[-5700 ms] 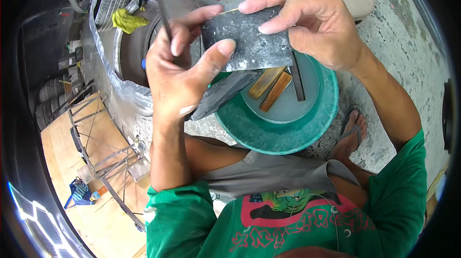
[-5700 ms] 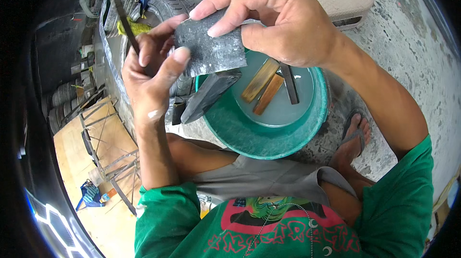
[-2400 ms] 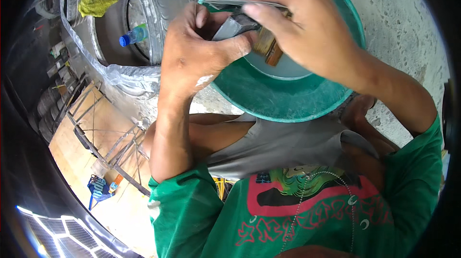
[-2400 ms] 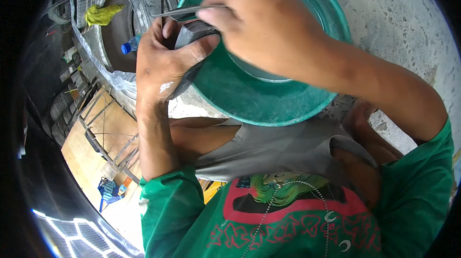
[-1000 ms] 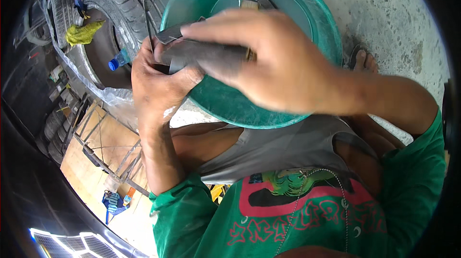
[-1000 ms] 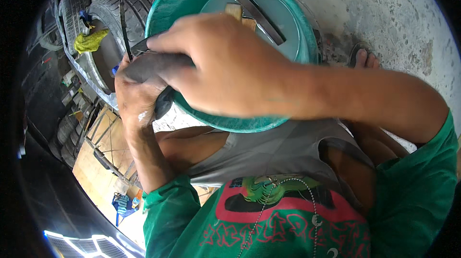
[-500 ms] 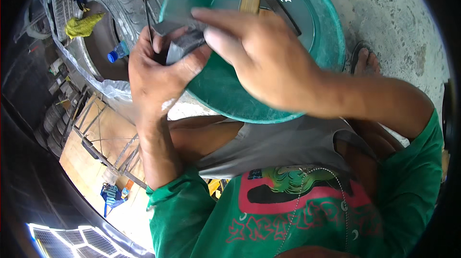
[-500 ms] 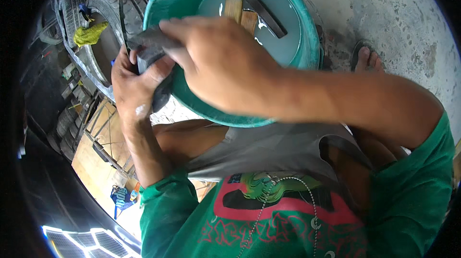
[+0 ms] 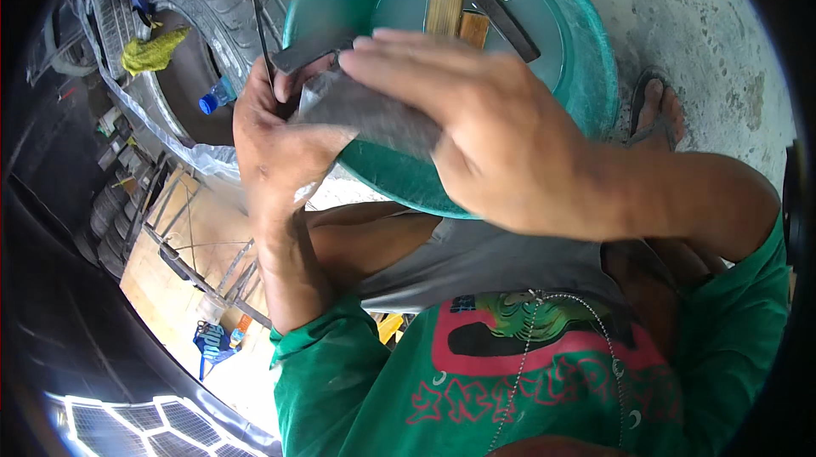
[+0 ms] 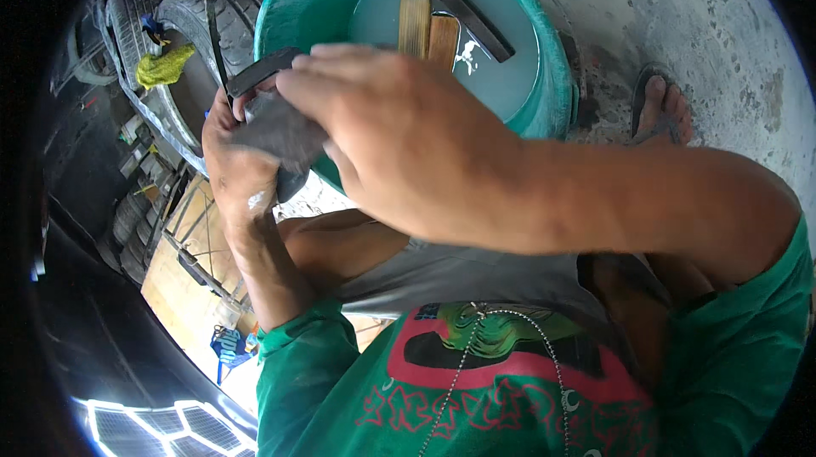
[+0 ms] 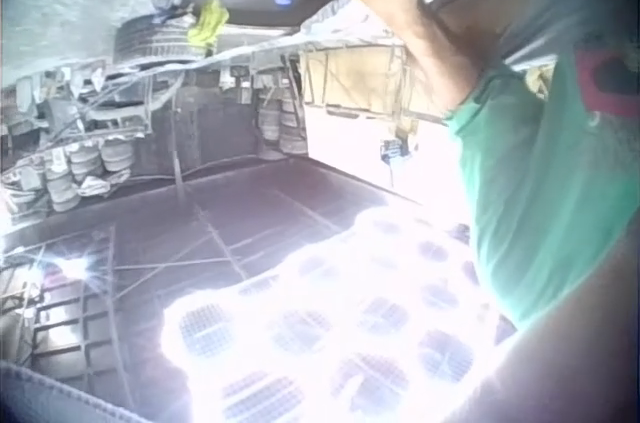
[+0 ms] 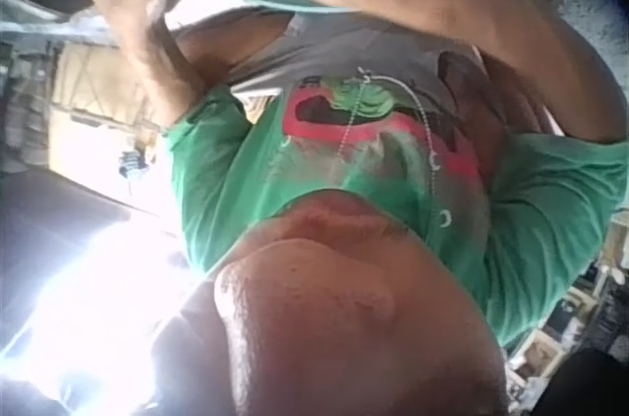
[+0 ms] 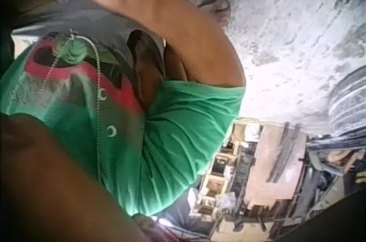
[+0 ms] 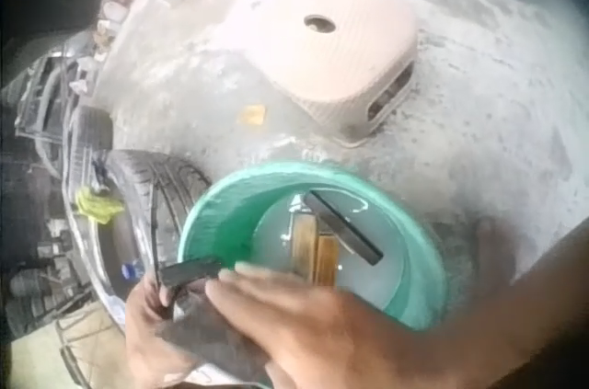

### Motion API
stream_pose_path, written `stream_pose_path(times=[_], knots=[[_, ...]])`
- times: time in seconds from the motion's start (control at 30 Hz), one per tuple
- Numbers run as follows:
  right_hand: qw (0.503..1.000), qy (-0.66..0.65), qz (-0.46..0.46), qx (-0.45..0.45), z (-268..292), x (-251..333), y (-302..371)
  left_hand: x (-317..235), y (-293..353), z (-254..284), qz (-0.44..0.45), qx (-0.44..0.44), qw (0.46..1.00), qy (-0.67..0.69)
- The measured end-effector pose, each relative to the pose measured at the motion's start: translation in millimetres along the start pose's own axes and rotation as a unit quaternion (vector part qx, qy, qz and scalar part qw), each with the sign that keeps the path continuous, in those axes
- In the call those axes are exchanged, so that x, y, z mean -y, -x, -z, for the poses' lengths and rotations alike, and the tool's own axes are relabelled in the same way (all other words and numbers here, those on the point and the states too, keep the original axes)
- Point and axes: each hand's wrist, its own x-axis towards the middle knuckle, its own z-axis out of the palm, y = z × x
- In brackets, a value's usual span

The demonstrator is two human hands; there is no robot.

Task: Manually sanding and applying adhesive/filler to a carbon fiber automotive component.

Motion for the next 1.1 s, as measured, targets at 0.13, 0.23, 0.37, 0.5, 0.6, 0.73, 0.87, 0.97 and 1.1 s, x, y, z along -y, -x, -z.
stream_pose_path(times=[0.13, 0.23, 0.37, 0.5, 0.6, 0.73, 0.87, 0.97, 1.1], knots=[[0.994, -0.015, 0.04, -0.103, 4.2, -1.3, -11.3, 6.5, -3.3, 1.6, -0.054, 0.005, 0.997, -0.05], [0.963, -0.129, -0.222, -0.081, 12.6, -16.4, -37.8, -10.7, 2.4, -8.0, 0.016, -0.027, 0.999, 0.013], [0.971, -0.178, -0.15, -0.053, -1.0, -10.6, -5.0, 0.9, 0.7, -2.7, 0.013, -0.024, 0.999, -0.018], [0.986, -0.092, -0.097, -0.1, -3.9, -8.4, -9.9, -5.0, -1.5, -5.7, -0.003, -0.006, 0.999, -0.032], [0.988, -0.043, -0.102, -0.107, -9.8, -6.3, -13.4, -5.6, 0.1, -8.9, -0.006, -0.015, 1.0, 0.009], [0.986, -0.031, 0.011, -0.163, -14.7, -7.1, -5.5, -1.6, 1.6, -4.5, -0.03, -0.013, 0.999, -0.031], [0.987, -0.033, 0.022, -0.155, -20.1, -0.9, -4.9, -1.1, -0.4, -4.8, -0.019, 0.003, 1.0, 0.001], [0.99, -0.035, 0.017, -0.133, -13.7, -6.6, -10.0, 5.2, 0.7, 5.6, -0.005, 0.004, 0.998, -0.068], [0.99, -0.053, 0.01, -0.134, -13.8, 4.4, -3.8, -1.5, 3.9, -7.5, -0.035, -0.018, 0.999, 0.027]])
